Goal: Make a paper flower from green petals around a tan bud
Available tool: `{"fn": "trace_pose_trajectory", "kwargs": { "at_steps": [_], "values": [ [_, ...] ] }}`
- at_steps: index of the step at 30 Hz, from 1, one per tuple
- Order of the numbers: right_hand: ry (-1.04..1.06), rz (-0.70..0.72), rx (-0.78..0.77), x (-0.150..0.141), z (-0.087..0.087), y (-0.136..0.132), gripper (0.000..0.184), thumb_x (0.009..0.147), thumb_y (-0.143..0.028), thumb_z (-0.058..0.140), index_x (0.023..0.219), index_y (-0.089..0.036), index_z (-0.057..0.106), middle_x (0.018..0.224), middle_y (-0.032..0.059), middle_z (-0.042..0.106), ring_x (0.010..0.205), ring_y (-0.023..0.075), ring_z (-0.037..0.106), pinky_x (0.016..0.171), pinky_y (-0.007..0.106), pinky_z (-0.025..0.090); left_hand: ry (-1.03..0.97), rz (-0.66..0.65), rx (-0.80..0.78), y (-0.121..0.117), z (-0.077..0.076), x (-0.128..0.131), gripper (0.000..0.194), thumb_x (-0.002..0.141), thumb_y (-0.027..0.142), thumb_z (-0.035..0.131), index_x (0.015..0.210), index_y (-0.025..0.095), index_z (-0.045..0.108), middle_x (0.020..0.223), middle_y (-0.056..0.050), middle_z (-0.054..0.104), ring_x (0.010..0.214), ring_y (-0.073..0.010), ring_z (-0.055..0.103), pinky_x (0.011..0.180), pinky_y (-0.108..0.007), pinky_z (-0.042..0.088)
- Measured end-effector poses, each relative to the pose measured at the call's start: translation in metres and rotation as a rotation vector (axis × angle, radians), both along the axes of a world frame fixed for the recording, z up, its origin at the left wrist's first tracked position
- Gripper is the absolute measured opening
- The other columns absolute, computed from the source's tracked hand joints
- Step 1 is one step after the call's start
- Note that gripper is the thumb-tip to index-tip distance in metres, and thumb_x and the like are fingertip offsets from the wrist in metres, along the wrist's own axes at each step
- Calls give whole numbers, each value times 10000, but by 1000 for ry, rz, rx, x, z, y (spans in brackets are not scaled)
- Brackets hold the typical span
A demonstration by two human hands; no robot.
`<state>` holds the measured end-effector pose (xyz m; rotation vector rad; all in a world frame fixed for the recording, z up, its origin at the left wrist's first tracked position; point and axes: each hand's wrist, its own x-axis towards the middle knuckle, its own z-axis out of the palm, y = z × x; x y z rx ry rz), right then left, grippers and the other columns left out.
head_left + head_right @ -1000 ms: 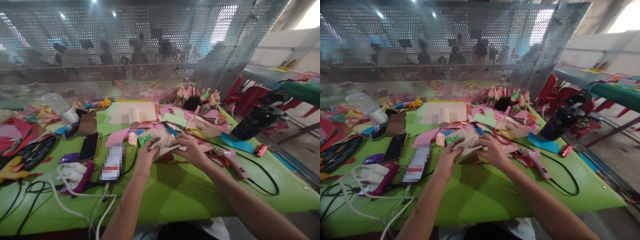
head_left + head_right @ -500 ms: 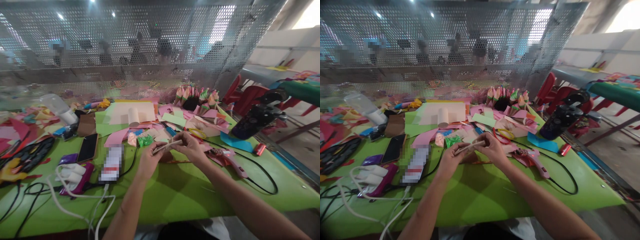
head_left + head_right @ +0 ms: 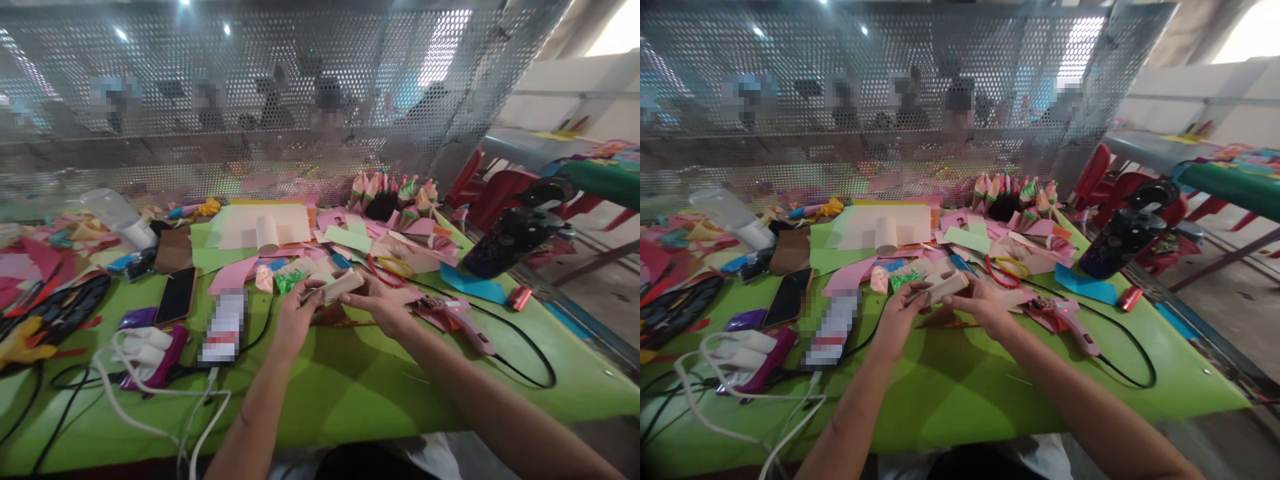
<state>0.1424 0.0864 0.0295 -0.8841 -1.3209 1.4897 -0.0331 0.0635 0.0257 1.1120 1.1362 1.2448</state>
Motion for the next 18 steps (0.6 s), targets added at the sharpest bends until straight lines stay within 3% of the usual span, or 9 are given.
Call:
{"fn": "trace_pose_trajectory", "kwargs": {
  "at_steps": [3,5,9,13,18],
  "values": [
    [-28,22,-13,-3,-4,1,362,632,-465,852,818,-182,727,784,32,723,768,206,663,759,343,524,83,-27,47,-1,-3,1,261,795,397,664,917,188,565,769,3,659,696,-145,629,647,-248,495],
    [-24,-37,6,-1,-6,4,347,626,-491,846,725,-181,728,730,27,714,720,193,653,740,340,526,195,-25,89,-1,-5,-1,239,843,390,612,962,195,542,788,-6,665,708,-157,636,659,-266,491],
    [37,-230,25,6,-3,10,360,603,-490,858,750,-189,728,727,17,699,677,174,637,688,325,532,644,-55,125,-1,-4,-4,385,791,351,706,1106,184,561,995,-79,694,905,-241,657,776,-353,501],
    [87,-309,97,13,0,12,325,628,-431,857,792,-203,693,709,-7,659,668,159,612,638,290,503,1120,-206,100,0,0,-1,520,709,225,791,1191,165,607,1186,-144,660,1177,-342,575,971,-460,439],
    [43,-327,172,15,0,11,250,648,-292,836,807,-214,660,707,-26,630,658,145,566,604,260,449,1232,-291,76,3,-3,-1,371,773,172,710,1141,161,662,1216,-164,650,1175,-351,570,980,-477,435]
  ]
}}
